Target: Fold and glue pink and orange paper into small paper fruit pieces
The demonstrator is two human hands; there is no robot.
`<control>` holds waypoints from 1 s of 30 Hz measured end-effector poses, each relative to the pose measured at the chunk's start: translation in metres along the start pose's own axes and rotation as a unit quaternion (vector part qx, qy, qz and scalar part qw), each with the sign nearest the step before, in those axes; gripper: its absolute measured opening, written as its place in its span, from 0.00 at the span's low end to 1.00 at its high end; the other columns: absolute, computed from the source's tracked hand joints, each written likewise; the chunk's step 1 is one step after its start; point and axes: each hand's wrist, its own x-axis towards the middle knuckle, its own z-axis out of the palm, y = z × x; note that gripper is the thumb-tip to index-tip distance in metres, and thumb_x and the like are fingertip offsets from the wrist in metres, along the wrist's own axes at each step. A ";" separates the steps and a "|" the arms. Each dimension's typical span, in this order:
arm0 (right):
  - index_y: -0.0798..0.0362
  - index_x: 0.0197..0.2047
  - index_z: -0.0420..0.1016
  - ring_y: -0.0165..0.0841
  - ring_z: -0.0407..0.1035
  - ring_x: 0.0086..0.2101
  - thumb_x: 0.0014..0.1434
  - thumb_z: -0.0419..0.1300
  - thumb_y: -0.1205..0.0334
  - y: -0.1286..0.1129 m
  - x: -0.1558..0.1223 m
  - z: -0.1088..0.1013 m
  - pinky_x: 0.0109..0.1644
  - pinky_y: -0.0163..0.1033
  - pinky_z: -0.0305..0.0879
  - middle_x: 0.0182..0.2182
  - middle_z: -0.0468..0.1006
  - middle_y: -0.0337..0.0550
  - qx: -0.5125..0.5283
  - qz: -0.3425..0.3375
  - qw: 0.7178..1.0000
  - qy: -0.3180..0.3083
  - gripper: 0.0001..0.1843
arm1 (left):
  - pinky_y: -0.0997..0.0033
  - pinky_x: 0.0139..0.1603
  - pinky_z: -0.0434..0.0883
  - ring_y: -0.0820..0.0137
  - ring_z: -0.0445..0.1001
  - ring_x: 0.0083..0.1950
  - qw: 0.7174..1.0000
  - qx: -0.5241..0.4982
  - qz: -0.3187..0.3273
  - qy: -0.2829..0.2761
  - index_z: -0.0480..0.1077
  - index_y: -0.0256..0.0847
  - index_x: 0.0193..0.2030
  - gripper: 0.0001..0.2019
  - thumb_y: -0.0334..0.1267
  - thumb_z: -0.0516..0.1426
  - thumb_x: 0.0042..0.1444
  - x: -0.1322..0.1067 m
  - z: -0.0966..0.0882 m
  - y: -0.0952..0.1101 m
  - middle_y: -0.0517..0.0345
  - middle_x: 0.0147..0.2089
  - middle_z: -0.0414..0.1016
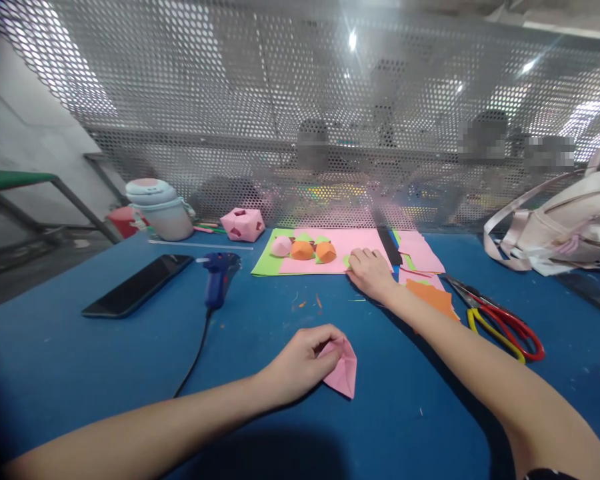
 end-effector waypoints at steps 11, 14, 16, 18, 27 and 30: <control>0.58 0.56 0.62 0.37 0.69 0.44 0.50 0.65 0.58 0.028 0.011 0.013 0.46 0.39 0.63 0.49 0.72 0.53 0.117 0.075 0.990 -0.025 0.32 | 0.75 0.37 0.66 0.70 0.72 0.37 1.000 0.009 -0.005 0.009 0.73 0.39 0.35 0.11 0.28 0.50 0.52 0.001 0.000 -0.001 0.57 0.35 0.77; 0.58 0.53 0.65 0.33 0.72 0.35 0.51 0.64 0.59 0.023 0.014 0.018 0.38 0.36 0.64 0.42 0.76 0.49 0.151 0.098 0.983 -0.027 0.27 | 0.75 0.37 0.66 0.70 0.72 0.36 1.000 0.015 -0.006 0.011 0.73 0.39 0.35 0.11 0.28 0.50 0.52 0.001 -0.001 0.000 0.58 0.34 0.77; 0.57 0.48 0.68 0.32 0.71 0.33 0.52 0.63 0.59 0.016 0.009 0.017 0.36 0.35 0.63 0.38 0.76 0.46 0.164 0.103 0.981 -0.025 0.21 | 0.75 0.36 0.66 0.70 0.72 0.36 1.000 0.016 -0.010 0.007 0.73 0.39 0.35 0.11 0.28 0.50 0.52 0.002 -0.001 0.000 0.58 0.34 0.77; 0.56 0.43 0.69 0.32 0.70 0.35 0.51 0.63 0.61 0.007 0.002 0.014 0.38 0.35 0.63 0.38 0.75 0.45 0.173 0.097 0.980 -0.022 0.16 | 0.76 0.36 0.65 0.71 0.72 0.36 1.000 0.014 -0.012 0.004 0.73 0.39 0.35 0.12 0.28 0.50 0.52 0.002 -0.001 0.001 0.58 0.34 0.77; 0.55 0.42 0.70 0.35 0.67 0.40 0.58 0.54 0.66 -0.033 0.005 -0.029 0.47 0.42 0.62 0.38 0.73 0.47 0.216 0.065 0.973 0.053 0.08 | 0.75 0.36 0.66 0.71 0.71 0.35 0.999 -0.004 -0.028 0.029 0.74 0.39 0.35 0.10 0.28 0.51 0.53 0.004 -0.002 -0.001 0.59 0.33 0.75; 0.50 0.41 0.72 0.36 0.67 0.43 0.60 0.49 0.67 -0.065 -0.021 -0.073 0.49 0.45 0.61 0.40 0.74 0.45 0.278 -0.036 0.954 0.108 0.11 | 0.75 0.34 0.67 0.70 0.71 0.33 0.997 -0.032 -0.028 0.068 0.75 0.39 0.32 0.09 0.27 0.53 0.50 0.005 -0.003 0.001 0.59 0.31 0.76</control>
